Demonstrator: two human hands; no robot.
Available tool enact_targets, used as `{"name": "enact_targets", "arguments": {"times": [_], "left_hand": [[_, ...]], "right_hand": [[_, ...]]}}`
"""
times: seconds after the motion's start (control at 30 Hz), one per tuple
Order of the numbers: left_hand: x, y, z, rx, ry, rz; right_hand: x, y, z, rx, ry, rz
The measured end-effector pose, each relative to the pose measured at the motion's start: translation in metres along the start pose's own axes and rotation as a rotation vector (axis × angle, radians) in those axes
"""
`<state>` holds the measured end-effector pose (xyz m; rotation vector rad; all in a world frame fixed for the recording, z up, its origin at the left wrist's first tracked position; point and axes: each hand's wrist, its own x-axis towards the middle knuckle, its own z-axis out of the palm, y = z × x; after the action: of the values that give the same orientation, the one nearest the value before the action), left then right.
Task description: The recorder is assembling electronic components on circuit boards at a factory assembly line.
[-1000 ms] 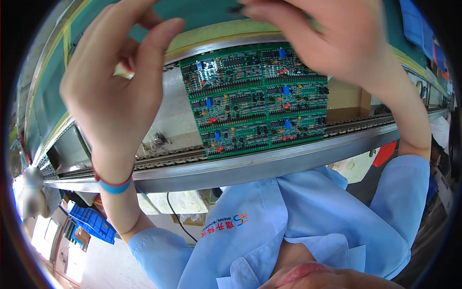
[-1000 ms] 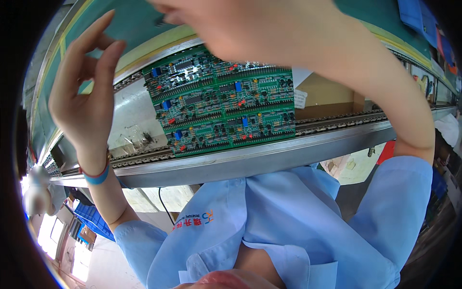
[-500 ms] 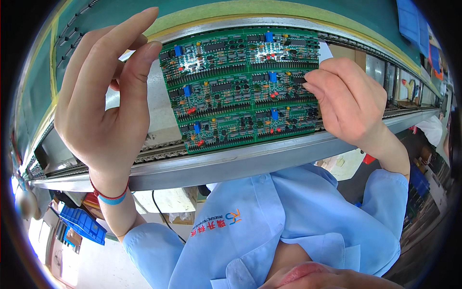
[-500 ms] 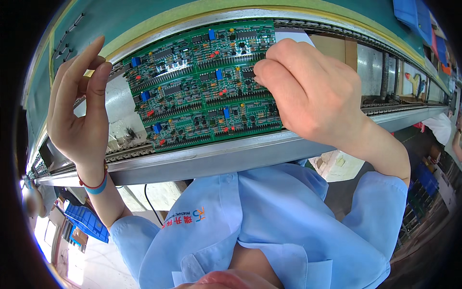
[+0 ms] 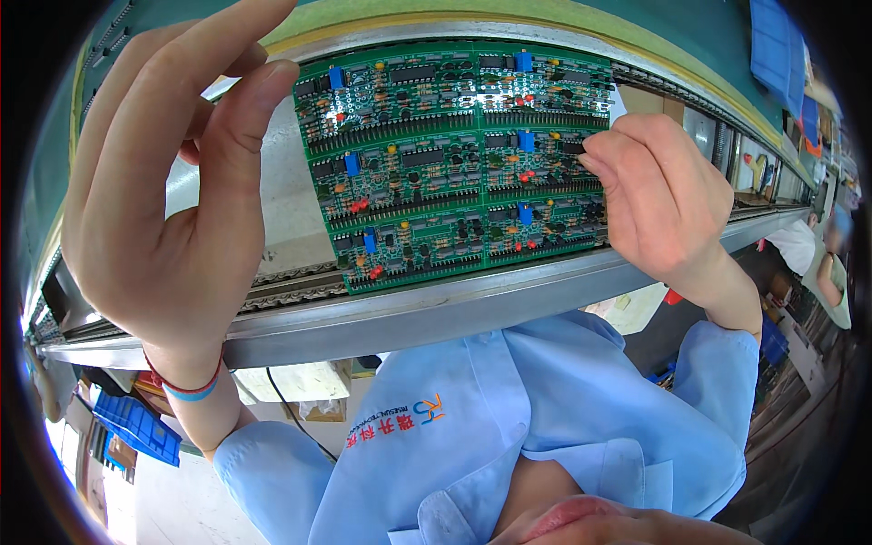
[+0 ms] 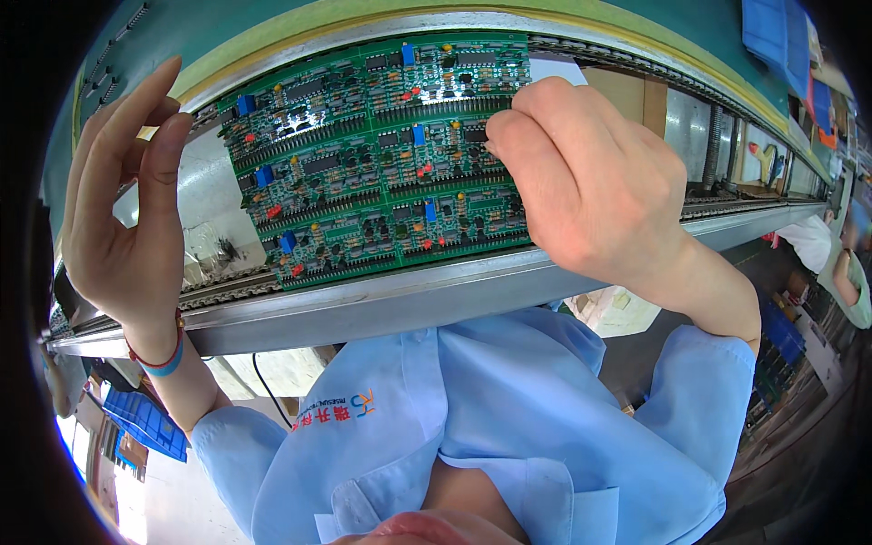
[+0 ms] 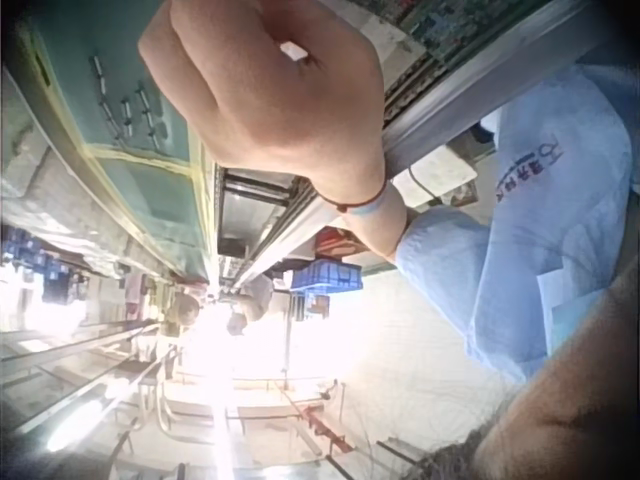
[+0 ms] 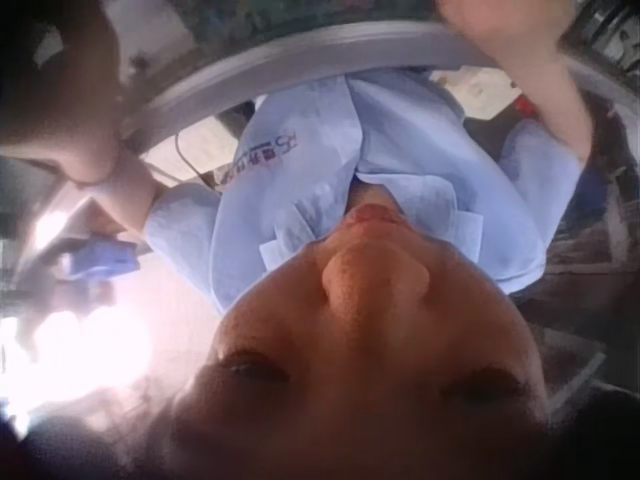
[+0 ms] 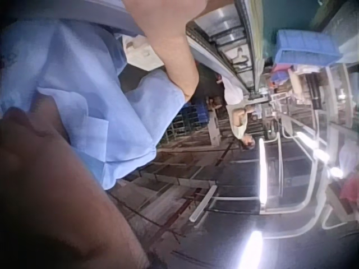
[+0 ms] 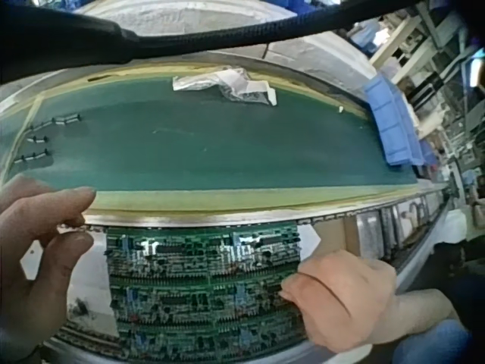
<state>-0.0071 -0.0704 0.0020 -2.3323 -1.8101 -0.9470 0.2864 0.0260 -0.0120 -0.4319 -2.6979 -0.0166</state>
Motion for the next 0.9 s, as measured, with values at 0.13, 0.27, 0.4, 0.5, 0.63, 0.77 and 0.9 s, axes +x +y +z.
{"name": "enact_targets", "arguments": {"times": [0.13, 0.27, 0.4, 0.5, 0.63, 0.77, 0.9], "left_hand": [[-0.004, -0.002, 0.002, 0.038, -0.029, -0.016], [-0.010, -0.006, 0.007, -0.029, 0.043, 0.001], [-0.016, -0.008, 0.010, -0.112, 0.051, -0.067], [-0.014, -0.014, 0.016, -0.150, 0.071, -0.011], [0.000, -0.013, 0.002, -0.023, 0.056, 0.305], [-0.011, -0.011, 0.005, -0.112, 0.033, 0.093], [-0.029, -0.015, 0.019, -0.188, 0.076, -0.069]], "right_hand": [[0.000, -0.001, -0.002, -0.065, -0.032, -0.016], [-0.002, 0.000, 0.001, -0.146, -0.015, -0.074], [-0.001, -0.004, -0.001, -0.197, -0.046, -0.057], [-0.001, -0.001, 0.000, -0.206, -0.039, -0.081], [0.005, 0.000, -0.004, -0.199, -0.059, -0.136], [0.008, -0.010, -0.013, -0.162, -0.212, -0.042], [0.009, -0.010, -0.015, -0.182, -0.234, -0.062]]}}
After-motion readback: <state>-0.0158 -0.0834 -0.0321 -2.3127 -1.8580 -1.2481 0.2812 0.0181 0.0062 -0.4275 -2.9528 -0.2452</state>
